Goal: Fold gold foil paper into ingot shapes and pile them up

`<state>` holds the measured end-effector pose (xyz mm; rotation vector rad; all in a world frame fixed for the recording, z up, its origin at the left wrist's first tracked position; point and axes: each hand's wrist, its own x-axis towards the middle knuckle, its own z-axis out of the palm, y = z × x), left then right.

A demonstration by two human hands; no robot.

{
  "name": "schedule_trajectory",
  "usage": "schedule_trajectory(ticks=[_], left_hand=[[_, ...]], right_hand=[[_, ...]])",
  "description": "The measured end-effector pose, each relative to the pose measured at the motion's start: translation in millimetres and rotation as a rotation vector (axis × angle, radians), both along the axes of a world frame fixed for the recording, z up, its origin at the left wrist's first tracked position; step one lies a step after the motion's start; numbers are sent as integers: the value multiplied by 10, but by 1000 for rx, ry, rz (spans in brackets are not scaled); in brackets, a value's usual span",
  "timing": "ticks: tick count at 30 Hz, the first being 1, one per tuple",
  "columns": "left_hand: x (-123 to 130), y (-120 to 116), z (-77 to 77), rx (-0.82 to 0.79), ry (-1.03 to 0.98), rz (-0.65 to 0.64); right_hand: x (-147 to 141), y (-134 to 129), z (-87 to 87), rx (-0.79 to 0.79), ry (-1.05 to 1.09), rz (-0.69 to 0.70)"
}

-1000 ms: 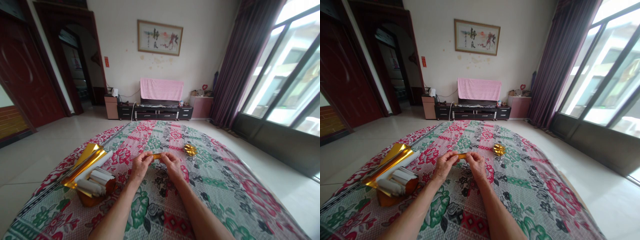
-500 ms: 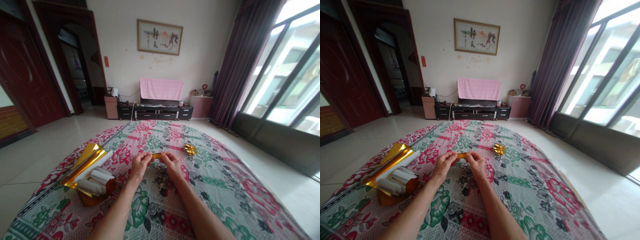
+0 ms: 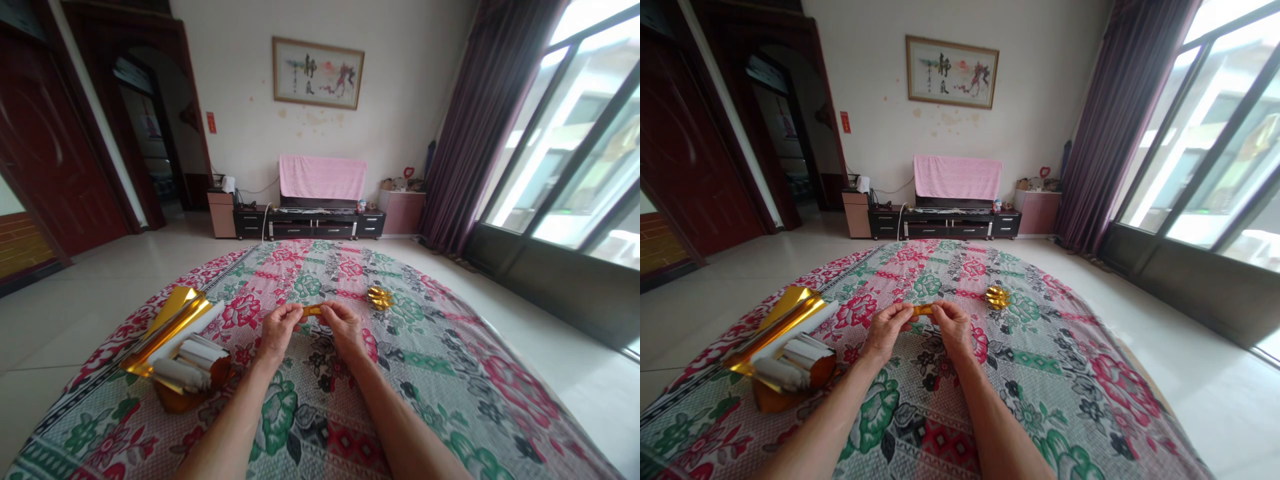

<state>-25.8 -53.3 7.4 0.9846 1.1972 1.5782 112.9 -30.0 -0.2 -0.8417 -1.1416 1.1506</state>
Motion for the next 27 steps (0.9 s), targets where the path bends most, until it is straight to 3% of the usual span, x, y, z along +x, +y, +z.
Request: schedule_trajectory(ticks=[10,27], left_hand=[[2,-7,5,0,9,-1],[27,-17,29,-11,81,-4]], right_hand=[[-15,38,-38,-9,80,14],[-13,36,-39,17,-27,24]])
